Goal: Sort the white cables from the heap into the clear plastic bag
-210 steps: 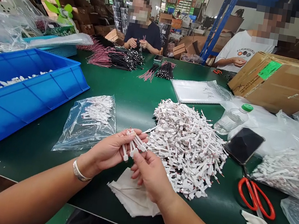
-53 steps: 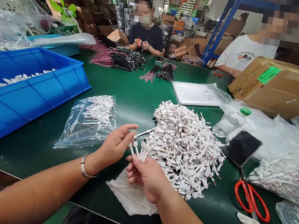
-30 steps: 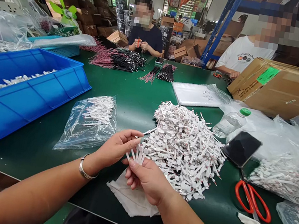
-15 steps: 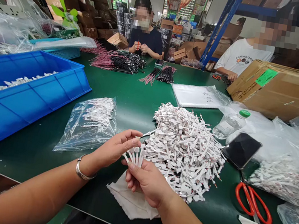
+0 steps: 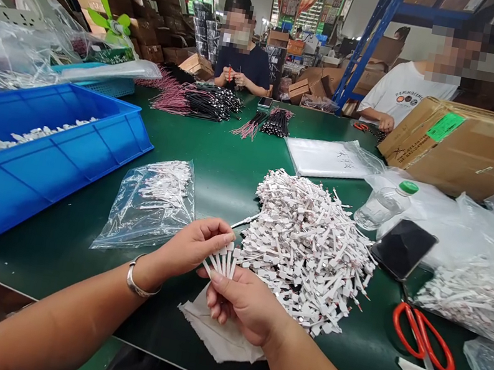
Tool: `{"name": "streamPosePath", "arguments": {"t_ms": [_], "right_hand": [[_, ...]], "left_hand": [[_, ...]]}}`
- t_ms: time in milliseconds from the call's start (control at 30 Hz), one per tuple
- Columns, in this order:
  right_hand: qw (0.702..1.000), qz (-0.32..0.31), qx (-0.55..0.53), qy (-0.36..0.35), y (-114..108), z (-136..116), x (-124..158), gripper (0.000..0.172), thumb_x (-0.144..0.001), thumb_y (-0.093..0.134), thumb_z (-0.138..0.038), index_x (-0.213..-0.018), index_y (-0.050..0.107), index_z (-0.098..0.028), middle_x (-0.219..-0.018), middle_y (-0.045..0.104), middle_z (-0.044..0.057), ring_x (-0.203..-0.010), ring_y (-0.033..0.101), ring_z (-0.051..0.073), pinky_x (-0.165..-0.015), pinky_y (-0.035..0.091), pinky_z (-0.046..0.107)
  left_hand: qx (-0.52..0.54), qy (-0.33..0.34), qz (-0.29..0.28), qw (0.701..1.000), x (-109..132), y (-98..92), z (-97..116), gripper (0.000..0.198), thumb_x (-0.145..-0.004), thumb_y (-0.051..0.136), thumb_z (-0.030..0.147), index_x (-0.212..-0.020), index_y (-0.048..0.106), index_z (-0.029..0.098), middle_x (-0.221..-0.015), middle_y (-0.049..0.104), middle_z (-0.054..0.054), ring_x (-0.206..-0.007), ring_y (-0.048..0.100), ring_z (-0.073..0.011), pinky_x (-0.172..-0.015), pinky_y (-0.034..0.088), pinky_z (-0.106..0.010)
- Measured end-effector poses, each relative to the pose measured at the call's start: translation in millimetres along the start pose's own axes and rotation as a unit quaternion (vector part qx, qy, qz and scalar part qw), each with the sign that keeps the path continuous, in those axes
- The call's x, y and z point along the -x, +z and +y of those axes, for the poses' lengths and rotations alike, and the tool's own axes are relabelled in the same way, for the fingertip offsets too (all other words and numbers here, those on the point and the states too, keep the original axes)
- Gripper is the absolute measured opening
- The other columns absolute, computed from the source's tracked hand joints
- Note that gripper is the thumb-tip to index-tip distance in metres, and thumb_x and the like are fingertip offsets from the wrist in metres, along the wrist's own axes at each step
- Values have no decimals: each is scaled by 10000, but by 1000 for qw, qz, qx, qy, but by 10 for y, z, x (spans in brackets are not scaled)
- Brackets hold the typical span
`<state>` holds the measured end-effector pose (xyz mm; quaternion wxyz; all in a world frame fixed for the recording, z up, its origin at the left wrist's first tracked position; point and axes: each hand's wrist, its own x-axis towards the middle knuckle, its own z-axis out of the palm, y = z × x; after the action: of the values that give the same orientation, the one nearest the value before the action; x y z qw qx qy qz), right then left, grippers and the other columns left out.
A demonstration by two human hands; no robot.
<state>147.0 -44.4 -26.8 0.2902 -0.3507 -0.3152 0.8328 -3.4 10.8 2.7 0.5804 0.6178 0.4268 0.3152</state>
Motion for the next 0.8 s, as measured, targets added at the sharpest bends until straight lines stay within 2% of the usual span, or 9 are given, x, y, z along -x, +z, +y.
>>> {"name": "streamPosePath", "arguments": {"t_ms": [67, 233, 400, 667, 800], "right_hand": [[1000, -1, -3, 4, 2, -8, -2, 333, -775, 637, -440, -730, 617, -110, -588, 547, -14, -459, 475, 39, -432, 336, 147], [1000, 17, -18, 12, 16, -35, 9, 344, -779, 647, -406, -974, 638, -122, -606, 547, -25, -453, 462, 35, -431, 329, 145], [999, 18, -28, 9, 12, -45, 16, 341, -807, 625, -369, -1037, 631, -117, -623, 553, -19, -461, 464, 36, -435, 323, 150], [999, 16, -31, 7, 15, -47, 19, 331, -807, 625, -378, -1013, 640, -120, -624, 554, -18, -467, 464, 37, -432, 315, 154], [999, 17, -28, 8, 28, -50, 23, 347, -792, 637, -400, -998, 647, -121, -614, 549, -21, -471, 466, 40, -434, 319, 155]], "left_hand": [[-3, -1, -1, 1000, -12, 2, -16, 249, -828, 515, 412, -815, 568, 169, -645, 514, 29, -504, 470, -70, -466, 391, -191], [33, 12, 52, 998, -78, -32, -63, 393, -875, 401, 484, -865, 599, 145, -731, 607, -34, -657, 532, -119, -628, 433, -242], [59, 3, 72, 996, -132, -97, -110, 442, -865, 376, 535, -869, 597, 153, -709, 618, -32, -636, 537, -136, -620, 427, -261], [59, 8, 66, 996, -121, -93, -35, 440, -874, 375, 522, -863, 598, 143, -704, 613, -33, -629, 525, -125, -618, 415, -253], [26, 9, 23, 999, -110, -121, 9, 347, -845, 478, 468, -905, 606, 151, -753, 624, -31, -661, 521, -117, -636, 413, -242]]}}
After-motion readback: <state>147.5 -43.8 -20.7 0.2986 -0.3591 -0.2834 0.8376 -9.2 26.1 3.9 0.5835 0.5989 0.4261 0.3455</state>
